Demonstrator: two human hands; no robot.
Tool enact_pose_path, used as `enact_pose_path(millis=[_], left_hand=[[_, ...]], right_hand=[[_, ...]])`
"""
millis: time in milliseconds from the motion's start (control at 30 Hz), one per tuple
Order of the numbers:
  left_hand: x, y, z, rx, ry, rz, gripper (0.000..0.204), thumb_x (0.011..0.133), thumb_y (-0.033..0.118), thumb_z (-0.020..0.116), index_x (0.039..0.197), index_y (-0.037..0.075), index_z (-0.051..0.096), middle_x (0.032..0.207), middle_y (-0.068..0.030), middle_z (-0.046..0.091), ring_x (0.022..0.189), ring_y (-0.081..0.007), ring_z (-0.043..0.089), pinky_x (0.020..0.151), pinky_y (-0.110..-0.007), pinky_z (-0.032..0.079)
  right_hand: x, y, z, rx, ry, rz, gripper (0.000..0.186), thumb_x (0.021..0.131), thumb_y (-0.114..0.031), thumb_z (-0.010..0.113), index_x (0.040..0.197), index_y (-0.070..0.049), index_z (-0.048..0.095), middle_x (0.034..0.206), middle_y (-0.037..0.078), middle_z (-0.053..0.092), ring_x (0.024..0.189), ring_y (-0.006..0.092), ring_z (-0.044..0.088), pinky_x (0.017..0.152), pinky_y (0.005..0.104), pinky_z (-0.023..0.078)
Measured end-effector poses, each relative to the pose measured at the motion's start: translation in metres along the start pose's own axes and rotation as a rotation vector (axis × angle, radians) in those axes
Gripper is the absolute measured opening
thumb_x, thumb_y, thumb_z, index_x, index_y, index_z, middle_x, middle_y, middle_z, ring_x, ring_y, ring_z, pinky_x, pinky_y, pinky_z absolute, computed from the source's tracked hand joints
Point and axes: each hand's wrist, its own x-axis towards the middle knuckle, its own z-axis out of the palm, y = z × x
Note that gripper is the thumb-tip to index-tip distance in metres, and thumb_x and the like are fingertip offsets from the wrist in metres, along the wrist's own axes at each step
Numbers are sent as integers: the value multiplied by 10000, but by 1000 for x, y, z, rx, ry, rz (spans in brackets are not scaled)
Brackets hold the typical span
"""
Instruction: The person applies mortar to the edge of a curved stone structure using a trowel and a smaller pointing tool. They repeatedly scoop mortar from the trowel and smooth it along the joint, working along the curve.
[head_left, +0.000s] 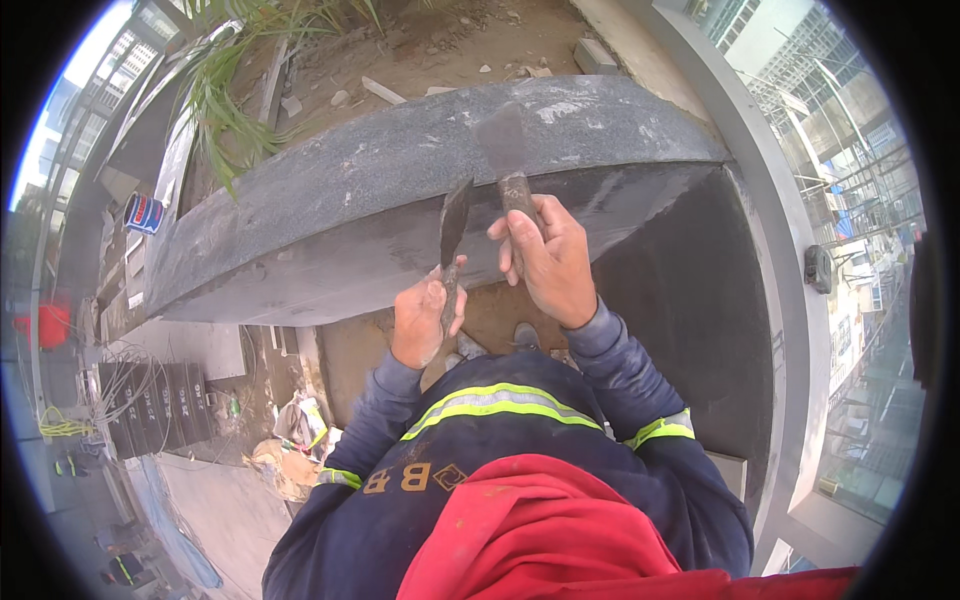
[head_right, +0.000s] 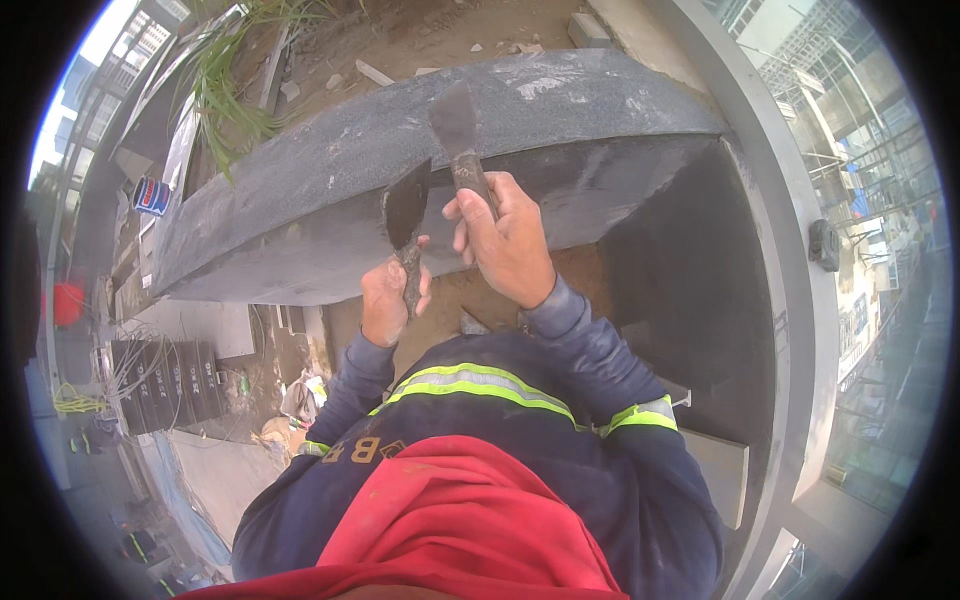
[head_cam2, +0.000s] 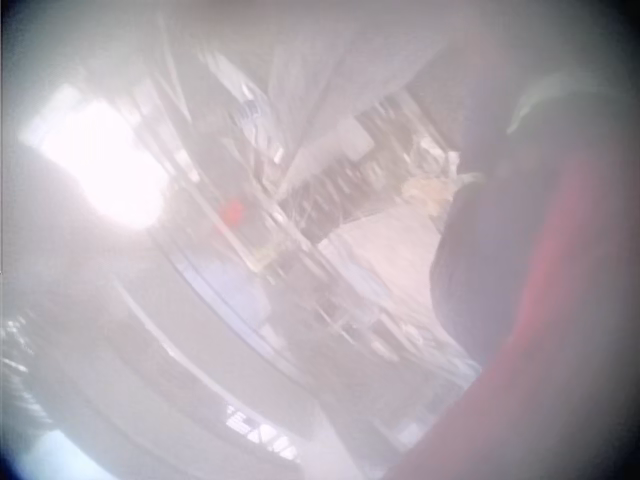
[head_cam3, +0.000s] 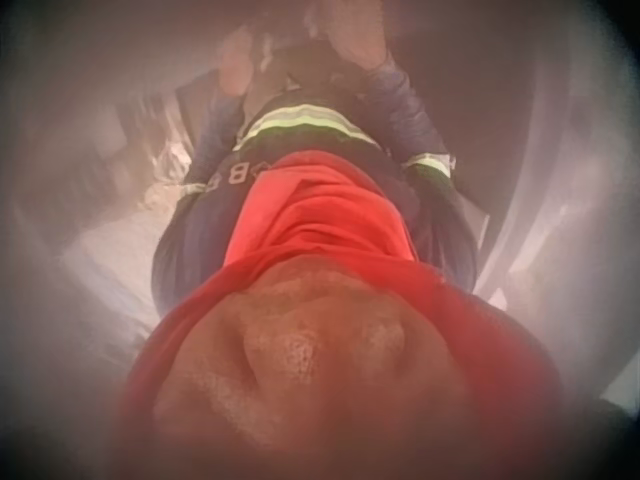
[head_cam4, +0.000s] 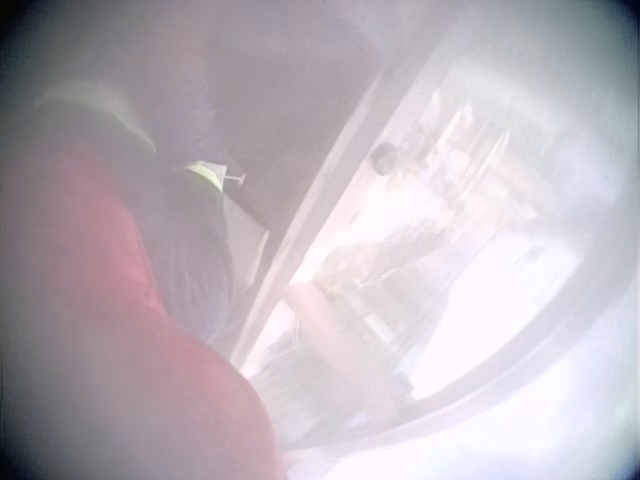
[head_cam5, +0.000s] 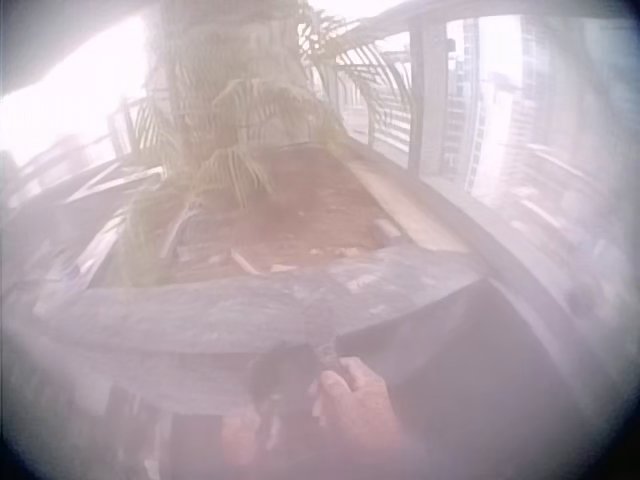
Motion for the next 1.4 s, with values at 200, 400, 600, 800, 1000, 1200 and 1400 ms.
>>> enact_pose_path(millis=[200, 400, 600, 800, 1000, 1200, 1400], left_hand=[[12, 12, 14, 446, 99, 85, 558, 1070, 357, 541, 1383, -104, 558, 725, -50, 591, 632, -125, 536, 608, -273, 452], [-2, 13, 30, 517, 49, 62, 476, 1043, 292, 571, 1383, -41, 590, 692, -91, 573, 654, -144, 562, 642, -304, 479], [9, 32, 27, 499, 128, 48, 481, 1044, 297, 567, 1364, -61, 592, 690, -112, 601, 619, -172, 582, 635, -318, 486], [9, 13, 24, 531, 61, 93, 490, 1045, 298, 563, 1353, -83, 590, 673, -93, 590, 623, -153, 579, 635, -320, 486], [9, -2, 28, 488, -3, 82, 515, 1055, 320, 560, 1364, -92, 581, 667, -65, 550, 629, -113, 527, 620, -298, 465], [30, 11, 36, 462, 4, 50, 592, 1092, 407, 479, 1405, -90, 551, 704, 9, 540, 613, -62, 483, 538, -231, 392], [33, 10, 40, 370, 31, -5, 611, 1088, 422, 504, 1409, -97, 550, 718, -6, 559, 596, -66, 484, 562, -241, 420]], right_hand=[[-38, 46, 18, -607, 161, -485, 523, 943, 0, 591, 1445, 59, 458, 1078, 249, 638, 952, 407, 648, 868, 440, 514], [-20, 49, 1, -497, 99, -325, 604, 909, 63, 579, 1490, 84, 414, 1105, 265, 627, 994, 401, 652, 884, 421, 511], [-42, 37, 4, -633, 37, -382, 625, 894, 78, 586, 1494, 85, 410, 1089, 268, 630, 938, 399, 662, 827, 417, 529], [-38, 43, 1, -655, 84, -419, 639, 890, 70, 585, 1502, 75, 401, 1054, 245, 618, 905, 384, 646, 821, 427, 522], [-19, 45, -8, -587, 87, -392, 647, 894, 62, 583, 1510, 69, 385, 998, 244, 585, 858, 401, 605, 778, 445, 500], [-41, 48, -18, -672, 115, -373, 685, 883, 51, 608, 1527, 52, 372, 994, 231, 569, 835, 395, 606, 725, 439, 512], [-55, 53, -21, -634, 144, -370, 627, 920, 2, 629, 1507, 34, 408, 986, 219, 584, 816, 400, 623, 719, 440, 521]])
